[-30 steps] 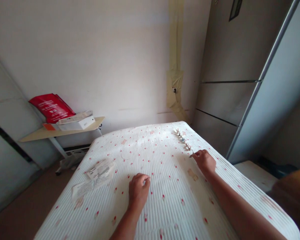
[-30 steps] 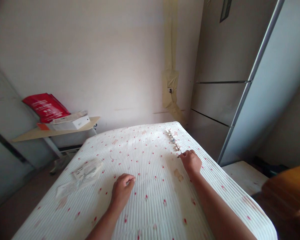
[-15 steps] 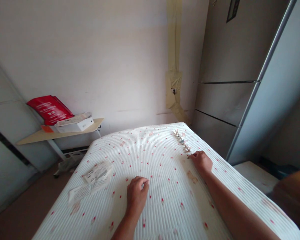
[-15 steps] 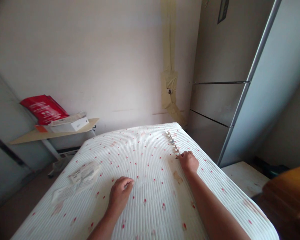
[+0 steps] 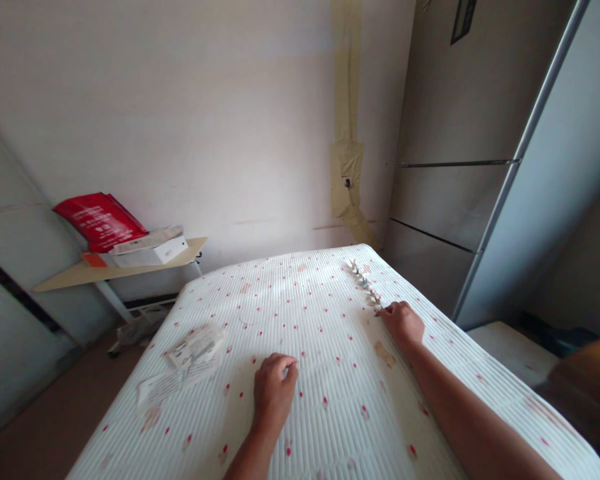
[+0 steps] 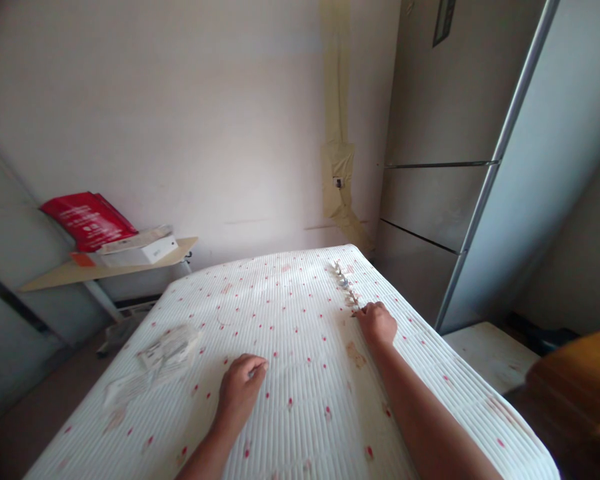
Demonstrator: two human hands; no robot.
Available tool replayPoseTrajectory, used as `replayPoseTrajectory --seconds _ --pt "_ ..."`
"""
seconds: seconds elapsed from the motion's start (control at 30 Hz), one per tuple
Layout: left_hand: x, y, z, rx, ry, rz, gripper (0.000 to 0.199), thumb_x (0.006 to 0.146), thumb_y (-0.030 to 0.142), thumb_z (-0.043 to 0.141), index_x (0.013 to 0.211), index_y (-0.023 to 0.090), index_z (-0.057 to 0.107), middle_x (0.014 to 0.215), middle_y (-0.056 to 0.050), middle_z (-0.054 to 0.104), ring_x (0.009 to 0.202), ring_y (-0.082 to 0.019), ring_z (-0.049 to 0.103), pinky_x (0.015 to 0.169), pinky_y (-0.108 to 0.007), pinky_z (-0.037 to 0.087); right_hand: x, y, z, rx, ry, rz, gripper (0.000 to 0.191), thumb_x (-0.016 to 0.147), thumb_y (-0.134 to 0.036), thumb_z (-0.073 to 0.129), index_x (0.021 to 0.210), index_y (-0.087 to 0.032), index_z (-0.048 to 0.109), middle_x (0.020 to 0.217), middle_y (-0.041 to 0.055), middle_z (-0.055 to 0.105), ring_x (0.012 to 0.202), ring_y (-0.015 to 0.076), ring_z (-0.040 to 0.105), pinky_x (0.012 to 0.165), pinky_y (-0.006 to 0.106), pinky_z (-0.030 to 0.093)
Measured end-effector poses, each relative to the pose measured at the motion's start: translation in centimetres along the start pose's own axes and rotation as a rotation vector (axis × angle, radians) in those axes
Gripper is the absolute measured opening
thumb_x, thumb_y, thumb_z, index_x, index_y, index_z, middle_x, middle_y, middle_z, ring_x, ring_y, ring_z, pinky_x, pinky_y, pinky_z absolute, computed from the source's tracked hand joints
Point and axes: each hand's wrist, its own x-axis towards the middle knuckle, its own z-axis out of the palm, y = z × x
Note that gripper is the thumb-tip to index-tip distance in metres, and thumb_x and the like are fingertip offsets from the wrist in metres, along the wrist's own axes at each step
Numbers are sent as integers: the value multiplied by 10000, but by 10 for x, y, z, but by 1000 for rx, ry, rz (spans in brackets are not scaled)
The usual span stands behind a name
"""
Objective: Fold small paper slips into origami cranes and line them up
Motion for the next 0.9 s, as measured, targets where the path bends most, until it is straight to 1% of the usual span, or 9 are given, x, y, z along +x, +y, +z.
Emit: replayPoseTrajectory --seconds 0.3,0.67,0.9 --pt "0 -1 1 7 -11 -6 223 769 259 441 710 168 636 751 -55 644 761 -186 601 747 -318 457 0 -1 0 -10 -8 4 330 794 -439 456 822 -201 683 933 66 629 760 178 605 531 237 332" --pt "0 -3 2 5 -11 7 220 772 260 446 708 170 637 747 -54 647 762 -187 603 740 -313 457 0 1 2 -5 -10 0 288 786 -406 480 791 -196 677 901 60 634 740 169 607 519 233 316" --pt "0 -2 1 7 9 18 220 768 261 449 695 174 637 735 -49 647 748 -183 606 725 -304 462 -1 2 2 7 0 -8 295 778 -421 486 781 -193 673 907 60 619 735 166 597 512 236 297"
